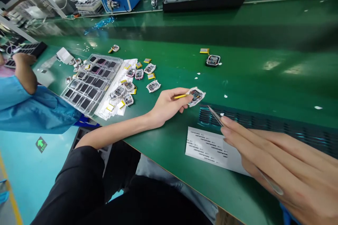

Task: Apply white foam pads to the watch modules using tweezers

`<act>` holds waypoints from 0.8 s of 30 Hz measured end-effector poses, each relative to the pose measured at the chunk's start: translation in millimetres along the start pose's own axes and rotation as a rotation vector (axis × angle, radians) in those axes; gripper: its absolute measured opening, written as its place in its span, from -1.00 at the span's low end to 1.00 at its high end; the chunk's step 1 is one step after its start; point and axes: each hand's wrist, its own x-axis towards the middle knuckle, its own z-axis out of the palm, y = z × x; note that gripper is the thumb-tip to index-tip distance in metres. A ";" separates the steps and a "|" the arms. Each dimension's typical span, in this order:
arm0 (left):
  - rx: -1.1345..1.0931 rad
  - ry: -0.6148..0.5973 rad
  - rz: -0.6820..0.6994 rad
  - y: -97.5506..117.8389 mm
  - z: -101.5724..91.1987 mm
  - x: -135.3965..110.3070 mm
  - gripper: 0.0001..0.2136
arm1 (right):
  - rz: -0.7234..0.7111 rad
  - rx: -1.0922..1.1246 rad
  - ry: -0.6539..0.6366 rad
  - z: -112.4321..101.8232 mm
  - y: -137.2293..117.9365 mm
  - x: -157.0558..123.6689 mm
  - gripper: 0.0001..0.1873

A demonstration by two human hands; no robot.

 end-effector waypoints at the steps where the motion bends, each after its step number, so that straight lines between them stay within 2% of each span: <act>1: -0.030 -0.010 -0.017 1.0 0.4 -1.1 -0.89 | 0.020 0.010 0.004 2.1 -1.4 -1.7 -0.28; 4: -0.093 -0.028 -0.039 4.8 1.9 -5.2 -0.82 | 0.056 0.052 -0.002 8.9 -2.6 -7.1 -0.34; 7: -0.082 -0.028 0.018 7.0 3.7 -9.8 -0.69 | 0.078 0.065 -0.033 14.0 -2.2 -10.4 -0.34; 11: -0.041 -0.026 0.072 8.8 4.1 -13.4 -0.56 | 0.072 0.076 0.002 18.2 -5.1 -11.6 -0.40; 14: -0.040 -0.037 0.111 9.5 3.9 -15.3 -0.55 | 0.063 0.087 0.001 18.8 -6.5 -13.9 -0.40; 18: -0.054 -0.060 0.157 8.7 5.4 -18.6 -0.54 | 0.012 0.058 -0.074 16.5 -1.8 -19.8 -0.35; 20: -0.060 -0.065 0.147 8.4 6.3 -19.8 -0.52 | -0.028 0.038 -0.091 15.6 1.1 -21.8 -0.34; 24: -0.069 -0.055 0.093 8.7 6.9 -20.0 -0.51 | -0.083 0.033 -0.040 17.0 2.8 -21.3 -0.37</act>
